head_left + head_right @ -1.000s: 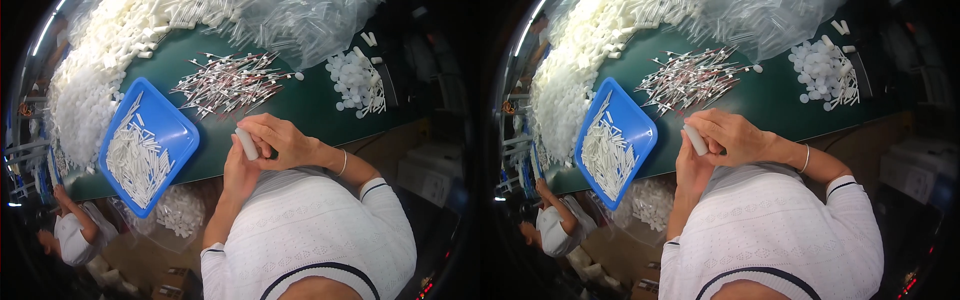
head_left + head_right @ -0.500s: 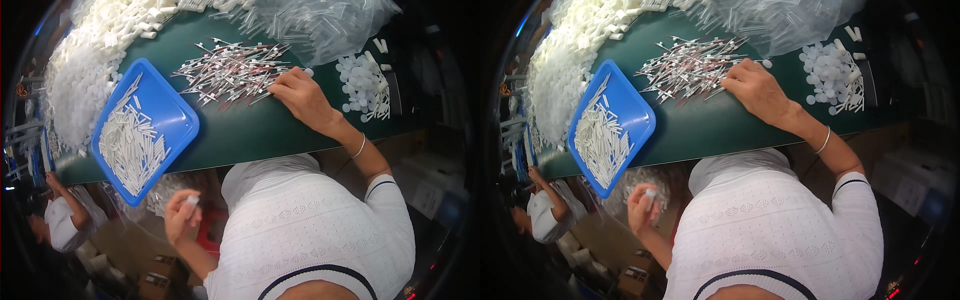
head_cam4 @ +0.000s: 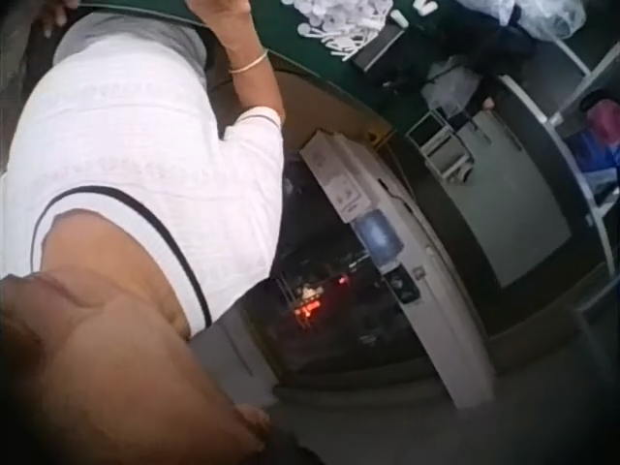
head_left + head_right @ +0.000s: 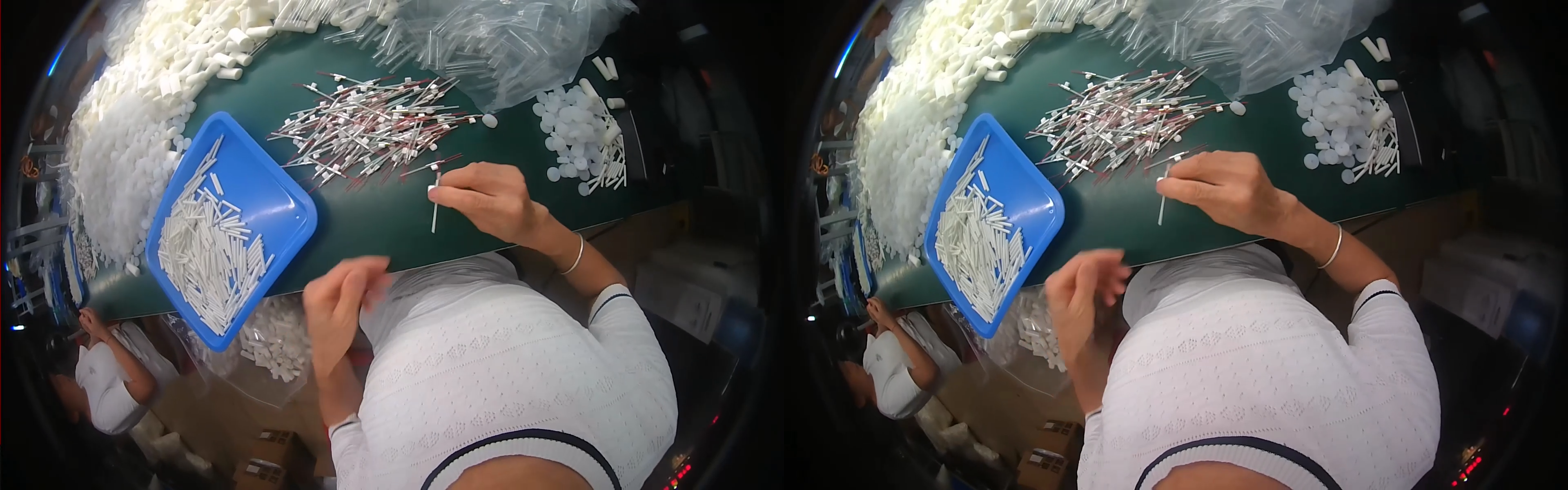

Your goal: Manually assembling small plastic toy components by inserting pins into caps and tubes at a factory workbench.

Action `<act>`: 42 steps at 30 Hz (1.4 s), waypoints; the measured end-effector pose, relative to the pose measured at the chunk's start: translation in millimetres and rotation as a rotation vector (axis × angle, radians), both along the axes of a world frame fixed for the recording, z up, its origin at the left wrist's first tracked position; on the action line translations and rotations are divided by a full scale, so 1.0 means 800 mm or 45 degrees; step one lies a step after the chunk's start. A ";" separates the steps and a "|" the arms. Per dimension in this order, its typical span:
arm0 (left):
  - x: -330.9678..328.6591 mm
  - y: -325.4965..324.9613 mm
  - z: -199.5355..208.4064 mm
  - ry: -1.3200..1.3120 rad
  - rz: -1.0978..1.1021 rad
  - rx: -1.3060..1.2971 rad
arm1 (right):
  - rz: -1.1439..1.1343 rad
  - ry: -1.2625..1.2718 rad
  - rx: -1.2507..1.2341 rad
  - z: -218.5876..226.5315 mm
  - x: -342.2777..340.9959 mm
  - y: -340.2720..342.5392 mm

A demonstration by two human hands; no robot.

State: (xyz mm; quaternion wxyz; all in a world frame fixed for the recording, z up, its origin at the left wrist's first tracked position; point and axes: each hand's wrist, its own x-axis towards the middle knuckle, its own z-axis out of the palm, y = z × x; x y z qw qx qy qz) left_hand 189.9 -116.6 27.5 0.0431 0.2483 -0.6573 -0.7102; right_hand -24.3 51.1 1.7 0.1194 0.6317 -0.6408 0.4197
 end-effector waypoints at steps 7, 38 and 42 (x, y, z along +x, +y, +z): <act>-0.099 0.037 -0.026 0.012 -0.367 0.466 | -0.132 -0.390 -0.066 -0.020 0.034 0.015; -0.238 0.049 -0.048 0.740 -0.302 -1.369 | -0.541 -1.447 -0.190 -0.007 0.000 0.077; -0.249 0.054 -0.053 0.631 -0.467 -1.487 | -0.563 -1.432 -0.100 -0.002 0.004 0.075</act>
